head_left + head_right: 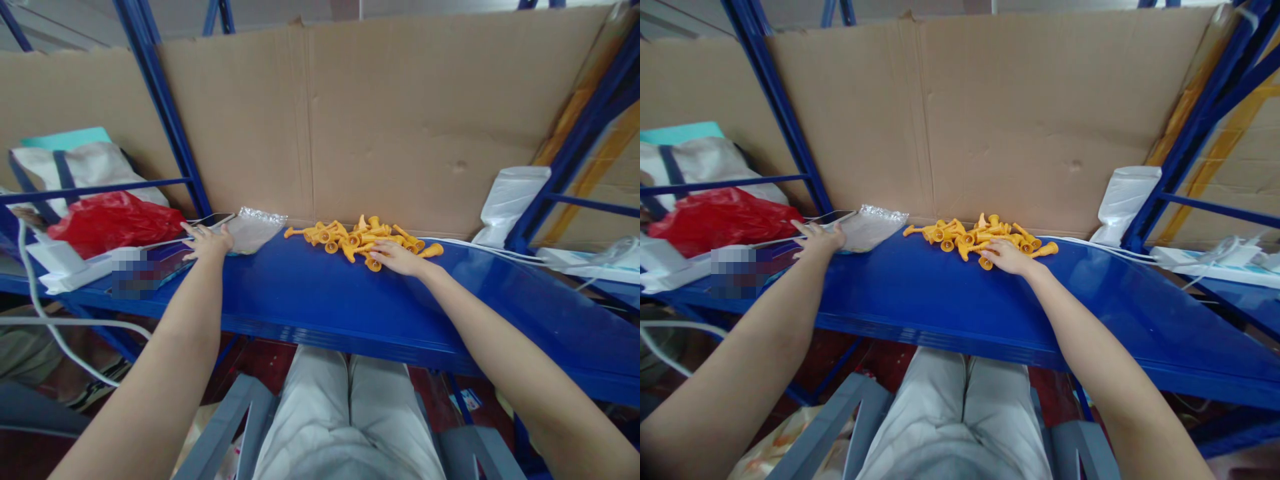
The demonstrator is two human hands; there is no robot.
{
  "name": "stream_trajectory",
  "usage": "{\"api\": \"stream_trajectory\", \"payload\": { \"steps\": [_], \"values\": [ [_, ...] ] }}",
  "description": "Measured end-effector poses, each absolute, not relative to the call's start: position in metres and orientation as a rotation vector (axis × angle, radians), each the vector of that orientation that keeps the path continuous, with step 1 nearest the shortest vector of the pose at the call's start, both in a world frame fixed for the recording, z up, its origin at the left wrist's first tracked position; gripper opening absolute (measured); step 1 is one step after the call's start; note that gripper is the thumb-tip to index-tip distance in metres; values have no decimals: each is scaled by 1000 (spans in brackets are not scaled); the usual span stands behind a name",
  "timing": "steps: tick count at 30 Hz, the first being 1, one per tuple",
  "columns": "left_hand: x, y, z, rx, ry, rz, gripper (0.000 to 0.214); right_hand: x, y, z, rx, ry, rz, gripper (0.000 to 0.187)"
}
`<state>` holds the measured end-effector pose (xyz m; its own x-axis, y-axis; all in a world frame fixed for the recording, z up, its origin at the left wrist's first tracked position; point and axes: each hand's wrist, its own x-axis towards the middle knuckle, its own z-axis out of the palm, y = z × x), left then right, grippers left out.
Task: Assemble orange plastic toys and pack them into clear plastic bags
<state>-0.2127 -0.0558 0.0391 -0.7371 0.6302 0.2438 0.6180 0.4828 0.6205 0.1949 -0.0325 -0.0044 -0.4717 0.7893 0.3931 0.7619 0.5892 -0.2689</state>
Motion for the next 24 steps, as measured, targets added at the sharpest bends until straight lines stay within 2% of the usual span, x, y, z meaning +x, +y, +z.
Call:
{"api": "stream_trajectory", "payload": {
  "steps": [5, 7, 10, 13, 20, 24],
  "values": [
    [-207, -46, 37, 1501, 2788, 1174, 67, 195, -32, -5, -1211, -2337, 83, 37],
    [-202, -37, 37, 1745, 2767, 975, 64, 194, -33, -5, -1213, -2341, 78, 38],
    [-195, -19, 33, 2018, 2627, 480, 54, 194, -33, -5, -1189, -2346, 65, 37],
    [-191, -2, 24, 1933, 2554, 184, 51, 195, -33, -4, -1169, -2362, 64, 37],
    [-189, 9, 11, 1802, 2508, 164, 58, 195, -31, -5, -1209, -2371, 77, 40],
    [-181, 5, 15, 1914, 2565, 318, 57, 193, -32, -4, -1223, -2381, 67, 39]
  ]
}}
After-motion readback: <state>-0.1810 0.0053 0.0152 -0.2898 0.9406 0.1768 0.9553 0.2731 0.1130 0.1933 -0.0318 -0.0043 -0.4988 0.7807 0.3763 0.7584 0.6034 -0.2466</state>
